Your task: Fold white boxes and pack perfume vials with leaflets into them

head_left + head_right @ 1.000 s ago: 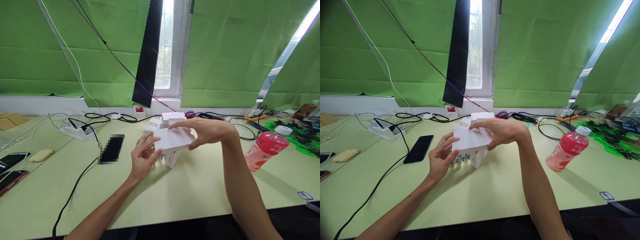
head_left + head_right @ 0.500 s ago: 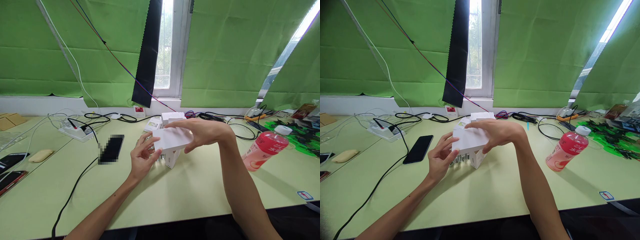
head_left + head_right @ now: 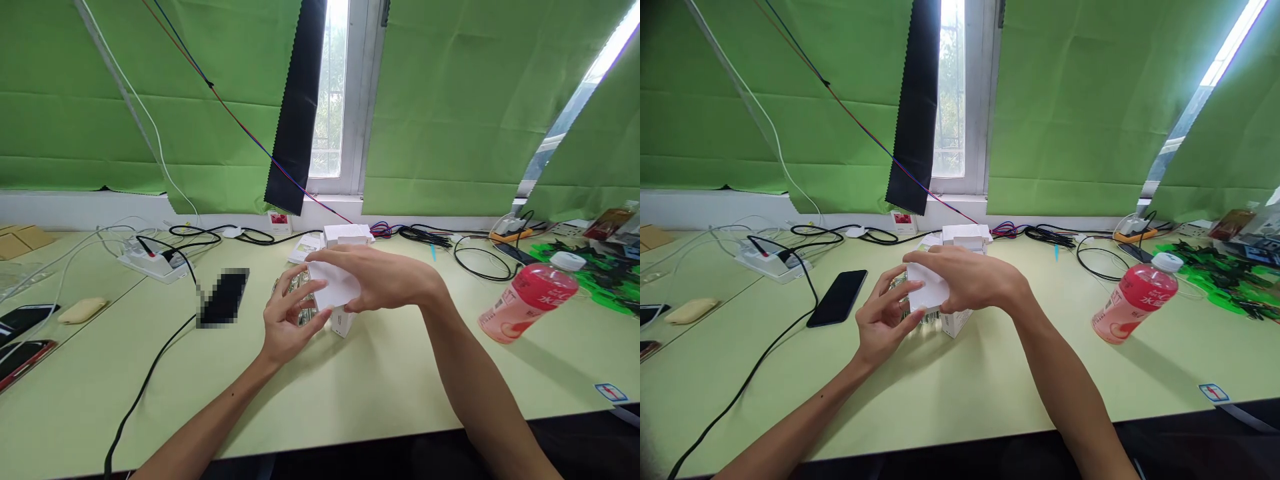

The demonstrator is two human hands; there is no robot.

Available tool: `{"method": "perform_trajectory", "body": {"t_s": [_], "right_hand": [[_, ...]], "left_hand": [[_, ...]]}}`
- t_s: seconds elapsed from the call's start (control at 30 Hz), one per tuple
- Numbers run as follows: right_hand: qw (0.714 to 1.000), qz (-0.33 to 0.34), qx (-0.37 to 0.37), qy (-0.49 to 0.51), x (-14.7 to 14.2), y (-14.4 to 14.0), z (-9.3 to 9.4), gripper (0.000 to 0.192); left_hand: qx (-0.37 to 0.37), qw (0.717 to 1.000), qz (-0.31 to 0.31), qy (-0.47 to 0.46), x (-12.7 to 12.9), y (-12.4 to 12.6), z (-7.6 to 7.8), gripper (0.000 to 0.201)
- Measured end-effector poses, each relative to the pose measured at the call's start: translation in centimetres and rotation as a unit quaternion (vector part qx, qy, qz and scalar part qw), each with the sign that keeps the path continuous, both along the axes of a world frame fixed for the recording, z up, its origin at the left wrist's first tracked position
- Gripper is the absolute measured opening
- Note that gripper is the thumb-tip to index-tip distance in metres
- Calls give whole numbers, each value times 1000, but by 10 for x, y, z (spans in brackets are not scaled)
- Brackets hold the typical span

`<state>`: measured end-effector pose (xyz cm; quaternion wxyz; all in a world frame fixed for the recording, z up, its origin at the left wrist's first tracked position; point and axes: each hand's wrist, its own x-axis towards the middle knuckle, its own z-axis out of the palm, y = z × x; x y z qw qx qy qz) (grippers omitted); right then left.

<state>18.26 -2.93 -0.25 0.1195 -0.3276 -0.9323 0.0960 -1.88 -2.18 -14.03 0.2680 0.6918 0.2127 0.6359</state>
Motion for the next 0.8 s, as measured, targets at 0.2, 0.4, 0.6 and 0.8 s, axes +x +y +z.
{"method": "perform_trajectory", "body": {"t_s": [0.2, 0.4, 0.6, 0.8], "right_hand": [[1000, -8, 5, 3, -1, 0, 0, 75], [1000, -16, 0, 14, 3, 5, 0, 78], [999, -33, -14, 21, 13, 11, 3, 81], [997, -53, -15, 51, 33, 17, 9, 74]], "left_hand": [[-4, 1000, 7, -4, -1, -1, 1, 39], [-36, 999, 8, -20, 0, -2, 4, 36], [-56, 997, 2, -58, 1, -2, 9, 32], [-98, 991, -11, -92, -1, 1, 9, 30]]}}
